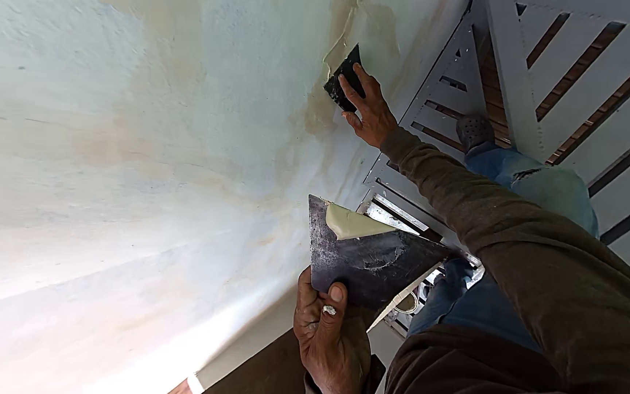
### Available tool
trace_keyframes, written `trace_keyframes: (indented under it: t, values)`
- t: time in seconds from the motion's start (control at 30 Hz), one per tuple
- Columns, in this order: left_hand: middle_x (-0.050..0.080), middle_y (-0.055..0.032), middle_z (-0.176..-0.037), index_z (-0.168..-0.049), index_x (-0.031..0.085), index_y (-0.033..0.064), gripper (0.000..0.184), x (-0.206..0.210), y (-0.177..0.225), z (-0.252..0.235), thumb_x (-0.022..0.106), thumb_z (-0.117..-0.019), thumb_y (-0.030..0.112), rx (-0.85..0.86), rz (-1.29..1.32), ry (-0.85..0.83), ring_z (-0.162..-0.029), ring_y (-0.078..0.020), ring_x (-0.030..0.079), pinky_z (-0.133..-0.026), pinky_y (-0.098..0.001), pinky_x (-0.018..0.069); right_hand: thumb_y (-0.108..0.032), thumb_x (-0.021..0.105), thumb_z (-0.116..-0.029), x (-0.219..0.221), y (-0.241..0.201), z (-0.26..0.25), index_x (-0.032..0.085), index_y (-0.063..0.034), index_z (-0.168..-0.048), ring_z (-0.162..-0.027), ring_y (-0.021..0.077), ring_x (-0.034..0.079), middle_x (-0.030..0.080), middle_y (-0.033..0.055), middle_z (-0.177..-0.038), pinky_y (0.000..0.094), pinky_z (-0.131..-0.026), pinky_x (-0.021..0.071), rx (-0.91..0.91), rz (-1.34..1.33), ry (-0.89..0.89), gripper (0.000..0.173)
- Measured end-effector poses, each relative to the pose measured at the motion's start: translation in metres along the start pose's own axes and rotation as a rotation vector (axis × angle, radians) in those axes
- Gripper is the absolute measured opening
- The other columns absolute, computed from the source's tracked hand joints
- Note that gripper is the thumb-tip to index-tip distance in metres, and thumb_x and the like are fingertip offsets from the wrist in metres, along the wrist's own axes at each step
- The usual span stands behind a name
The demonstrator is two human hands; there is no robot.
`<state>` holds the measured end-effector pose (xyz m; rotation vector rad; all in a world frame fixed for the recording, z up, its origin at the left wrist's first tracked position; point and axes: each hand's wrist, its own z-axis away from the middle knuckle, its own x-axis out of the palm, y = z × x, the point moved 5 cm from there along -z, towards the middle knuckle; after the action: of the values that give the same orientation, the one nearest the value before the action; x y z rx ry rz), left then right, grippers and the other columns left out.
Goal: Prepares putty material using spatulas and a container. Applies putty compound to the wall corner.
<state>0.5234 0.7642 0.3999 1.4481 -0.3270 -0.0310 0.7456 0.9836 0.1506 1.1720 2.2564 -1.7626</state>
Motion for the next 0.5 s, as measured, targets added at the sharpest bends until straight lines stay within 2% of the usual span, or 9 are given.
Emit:
trace_keyframes:
  t: [0.1, 0.2, 0.33, 0.5]
  values:
    - [0.070, -0.0146, -0.113, -0.131, 0.053, -0.0014, 0.033, -0.001, -0.001, 0.000, 0.060, -0.1014, 0.012, 0.001, -0.013, 0.009, -0.104, -0.0211, 0.071, -0.091, -0.0411, 0.0607, -0.032, 0.062, -0.0977, -0.008, 0.018, 0.025, 0.044, -0.0210, -0.157, -0.139, 0.0461, 0.042, 0.025, 0.0213, -0.166, 0.0532, -0.114, 0.0377, 0.118, -0.022, -0.163, 0.063]
    - [0.069, -0.0150, -0.113, -0.132, 0.053, -0.0011, 0.035, -0.001, 0.000, -0.001, 0.061, -0.1009, 0.012, 0.009, -0.017, 0.014, -0.104, -0.0213, 0.071, -0.090, -0.0412, 0.0610, -0.038, 0.061, -0.0976, -0.030, 0.016, 0.024, 0.044, -0.0226, -0.157, -0.134, 0.0412, 0.047, 0.029, 0.0174, -0.165, 0.0537, -0.107, 0.0439, 0.299, -0.210, -0.052, 0.064]
    - [0.070, -0.0142, -0.113, -0.133, 0.052, -0.0004, 0.033, -0.001, 0.001, -0.001, 0.058, -0.1019, 0.010, 0.013, -0.034, 0.026, -0.104, -0.0213, 0.072, -0.089, -0.0412, 0.0616, -0.038, 0.061, -0.0981, -0.057, -0.005, -0.015, 0.036, -0.0216, -0.161, -0.140, 0.0372, 0.045, 0.028, 0.0179, -0.165, 0.0509, -0.110, 0.0437, 0.381, -0.402, 0.096, 0.070]
    - [0.069, -0.0145, -0.113, -0.133, 0.051, -0.0006, 0.032, 0.000, 0.002, -0.001, 0.055, -0.1028, 0.009, 0.009, -0.002, 0.043, -0.104, -0.0217, 0.072, -0.090, -0.0423, 0.0612, -0.037, 0.060, -0.0984, -0.053, -0.032, -0.038, 0.036, -0.0254, -0.161, -0.136, 0.0361, 0.048, 0.030, 0.0156, -0.164, 0.0523, -0.107, 0.0450, 0.408, -0.451, 0.040, 0.068]
